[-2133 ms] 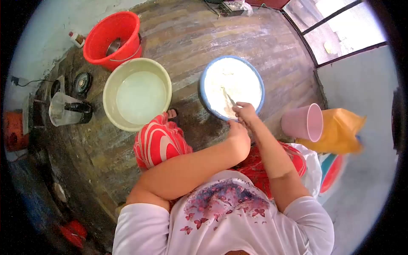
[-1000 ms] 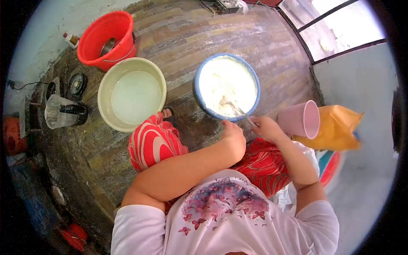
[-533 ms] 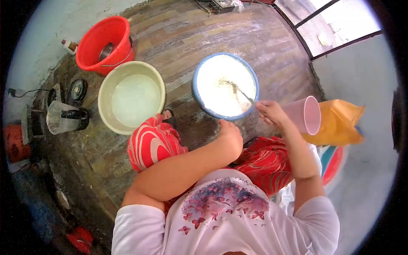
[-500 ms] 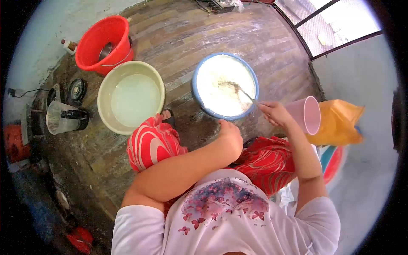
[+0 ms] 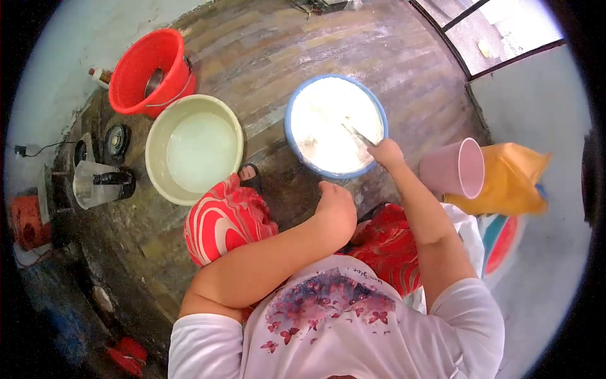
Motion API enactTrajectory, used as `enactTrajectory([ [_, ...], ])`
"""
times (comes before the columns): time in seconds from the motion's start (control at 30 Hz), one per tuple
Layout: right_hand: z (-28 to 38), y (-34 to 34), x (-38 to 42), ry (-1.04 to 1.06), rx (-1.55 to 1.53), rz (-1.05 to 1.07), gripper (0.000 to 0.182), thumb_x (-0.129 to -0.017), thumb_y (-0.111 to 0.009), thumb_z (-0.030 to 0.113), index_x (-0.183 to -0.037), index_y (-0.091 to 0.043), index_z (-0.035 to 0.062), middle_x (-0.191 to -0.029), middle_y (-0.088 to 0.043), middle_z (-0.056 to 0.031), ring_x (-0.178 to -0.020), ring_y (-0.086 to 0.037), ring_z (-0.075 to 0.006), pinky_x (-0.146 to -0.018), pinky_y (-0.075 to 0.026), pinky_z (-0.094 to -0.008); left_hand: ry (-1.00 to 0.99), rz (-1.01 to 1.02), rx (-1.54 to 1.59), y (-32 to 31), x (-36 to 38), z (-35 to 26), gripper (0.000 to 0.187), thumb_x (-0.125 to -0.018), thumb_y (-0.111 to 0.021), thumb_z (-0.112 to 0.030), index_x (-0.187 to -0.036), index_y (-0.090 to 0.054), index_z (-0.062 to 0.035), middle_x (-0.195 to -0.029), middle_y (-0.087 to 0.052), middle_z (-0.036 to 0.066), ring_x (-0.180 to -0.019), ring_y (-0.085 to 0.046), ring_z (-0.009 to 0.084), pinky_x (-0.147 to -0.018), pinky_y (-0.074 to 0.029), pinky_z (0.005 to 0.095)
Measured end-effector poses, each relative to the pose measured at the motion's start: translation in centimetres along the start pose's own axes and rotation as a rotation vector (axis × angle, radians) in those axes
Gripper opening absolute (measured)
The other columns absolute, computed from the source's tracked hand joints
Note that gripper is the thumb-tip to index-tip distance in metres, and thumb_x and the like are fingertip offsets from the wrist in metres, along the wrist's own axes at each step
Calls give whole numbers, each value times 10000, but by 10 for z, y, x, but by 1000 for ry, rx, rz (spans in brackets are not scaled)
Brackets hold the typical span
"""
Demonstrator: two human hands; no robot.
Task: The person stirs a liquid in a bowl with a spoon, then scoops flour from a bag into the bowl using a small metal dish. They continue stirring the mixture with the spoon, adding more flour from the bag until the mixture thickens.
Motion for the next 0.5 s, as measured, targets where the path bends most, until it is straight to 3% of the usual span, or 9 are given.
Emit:
enactTrajectory([
  [0.03, 2, 4, -3, 11, -30, 9, 354, -691, -605, 344, -721, -632, -7, -555, -567, -156, -529, -573, -260, -562, -455, -354, -3, -2, -5, 2, 0, 2, 314, -737, -503, -159, -970, -575, 39, -954, -532, 180, -906, -504, 320, -812, -351, 469],
  [0.27, -25, 103, 24, 118, 56, -20, 337, -703, -619, 357, -806, -648, 37, -619, -585, -154, -588, -588, -268, -583, -452, -370, -5, -49, 35, -1, -5, 2, 322, -737, -506, -167, -978, -571, 36, -948, -532, 177, -917, -497, 318, -816, -353, 470],
  [0.33, -27, 120, 23, 153, 46, -52, 336, -702, -620, 351, -813, -647, 35, -631, -588, -156, -601, -591, -272, -593, -452, -372, -5, 29, 3, 0, -4, 3, 324, -741, -502, -173, -987, -570, 28, -962, -531, 173, -928, -490, 320, -823, -352, 474],
  [0.43, -26, 123, 12, 139, 166, -18, 334, -696, -625, 345, -806, -647, 30, -657, -595, -158, -638, -591, -290, -617, -453, -378, 28, -46, -2, 1, -7, 6, 338, -748, -496, -183, -1002, -563, 30, -966, -528, 167, -933, -486, 323, -822, -352, 472],
  [0.5, -31, 105, -3, -19, 296, 53, 318, -708, -603, 339, -808, -647, 40, -725, -607, -167, -703, -592, -312, -659, -457, -394, 43, 6, 2, 0, -8, 8, 348, -751, -493, -188, -1013, -557, 32, -976, -526, 169, -937, -484, 325, -826, -350, 473],
])
Point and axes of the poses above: each hand's wrist, its own x-axis away from the middle knuckle, its own y-axis out of the back of the hand, z = x × y, the point moved 10 cm from there along -x, towards the middle knuckle
